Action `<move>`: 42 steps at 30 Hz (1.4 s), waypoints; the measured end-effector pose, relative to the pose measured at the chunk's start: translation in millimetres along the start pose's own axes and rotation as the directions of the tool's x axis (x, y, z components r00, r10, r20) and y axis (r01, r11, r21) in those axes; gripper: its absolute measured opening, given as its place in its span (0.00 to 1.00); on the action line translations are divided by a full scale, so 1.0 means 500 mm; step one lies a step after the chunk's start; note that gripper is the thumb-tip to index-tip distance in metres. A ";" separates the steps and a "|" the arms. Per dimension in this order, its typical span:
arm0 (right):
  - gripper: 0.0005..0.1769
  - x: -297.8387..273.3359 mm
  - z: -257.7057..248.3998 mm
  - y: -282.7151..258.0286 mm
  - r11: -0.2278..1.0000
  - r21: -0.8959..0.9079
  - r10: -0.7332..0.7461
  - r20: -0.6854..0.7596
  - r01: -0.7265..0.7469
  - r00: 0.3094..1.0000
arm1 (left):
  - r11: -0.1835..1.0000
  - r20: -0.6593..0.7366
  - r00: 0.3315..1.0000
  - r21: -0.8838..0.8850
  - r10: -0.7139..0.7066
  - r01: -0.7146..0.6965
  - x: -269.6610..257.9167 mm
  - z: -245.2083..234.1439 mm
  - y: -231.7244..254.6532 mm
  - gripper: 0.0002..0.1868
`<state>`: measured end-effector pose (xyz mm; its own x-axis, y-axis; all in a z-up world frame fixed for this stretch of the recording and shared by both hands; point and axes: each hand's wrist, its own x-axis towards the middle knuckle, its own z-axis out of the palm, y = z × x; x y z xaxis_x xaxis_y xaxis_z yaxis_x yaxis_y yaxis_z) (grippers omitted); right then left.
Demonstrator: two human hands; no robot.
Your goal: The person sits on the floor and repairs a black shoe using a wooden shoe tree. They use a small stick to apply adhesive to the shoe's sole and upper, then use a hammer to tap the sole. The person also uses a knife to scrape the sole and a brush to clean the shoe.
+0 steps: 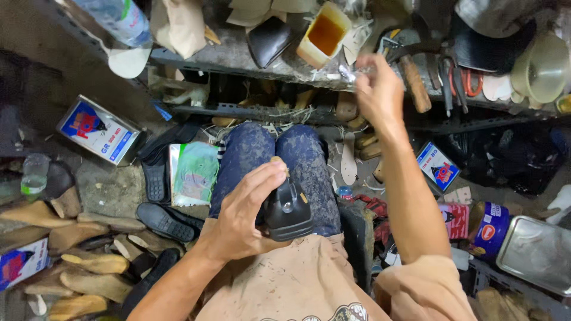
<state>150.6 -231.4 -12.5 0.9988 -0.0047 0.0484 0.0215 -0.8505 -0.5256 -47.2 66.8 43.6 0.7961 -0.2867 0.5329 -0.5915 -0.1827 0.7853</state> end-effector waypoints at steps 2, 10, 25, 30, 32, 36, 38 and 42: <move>0.15 -0.057 -0.039 -0.008 0.995 0.074 -0.071 -0.047 0.074 0.996 | 1.000 0.016 1.000 -0.005 -0.013 0.013 -0.001 -0.001 0.001 0.42; 0.13 -0.335 -0.119 -0.083 0.912 0.350 -0.153 -0.199 0.216 0.968 | 1.000 -0.244 0.970 -0.019 0.014 -0.019 0.020 0.040 0.015 0.36; 0.39 -0.445 -0.109 -0.193 0.743 0.629 -0.315 0.026 0.229 0.949 | 1.000 -0.203 0.979 -0.028 0.005 -0.011 -0.002 0.054 0.031 0.36; 0.21 -0.473 -0.169 -0.179 0.827 0.429 -0.332 -0.148 0.363 0.931 | 0.995 -0.112 0.993 0.099 0.040 -0.029 0.002 0.063 0.021 0.35; 0.24 -0.497 -0.201 -0.183 0.885 0.271 -0.289 -0.316 0.378 0.904 | 0.991 0.000 0.999 0.131 0.041 -0.041 0.000 0.066 0.018 0.38; 0.23 -0.510 -0.261 -0.191 0.787 0.117 -0.589 -0.149 0.606 0.794 | 0.983 0.015 1.000 0.185 0.020 -0.023 0.015 0.089 0.016 0.40; 0.20 -0.503 -0.281 -0.203 0.702 0.130 -0.709 0.034 0.700 0.704 | 0.981 0.018 1.000 0.192 0.021 -0.024 0.021 0.099 0.017 0.39; 0.24 -0.477 -0.283 -0.241 0.644 0.030 -0.755 0.183 0.764 0.630 | 0.970 0.045 0.999 0.243 0.016 -0.026 0.024 0.106 0.021 0.41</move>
<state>-96.4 -202.3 159.5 0.6207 0.7355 0.2717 0.7783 -0.5360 -0.3270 -50.6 11.3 41.8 0.7800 -0.3320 0.5304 -0.6256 -0.3979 0.6710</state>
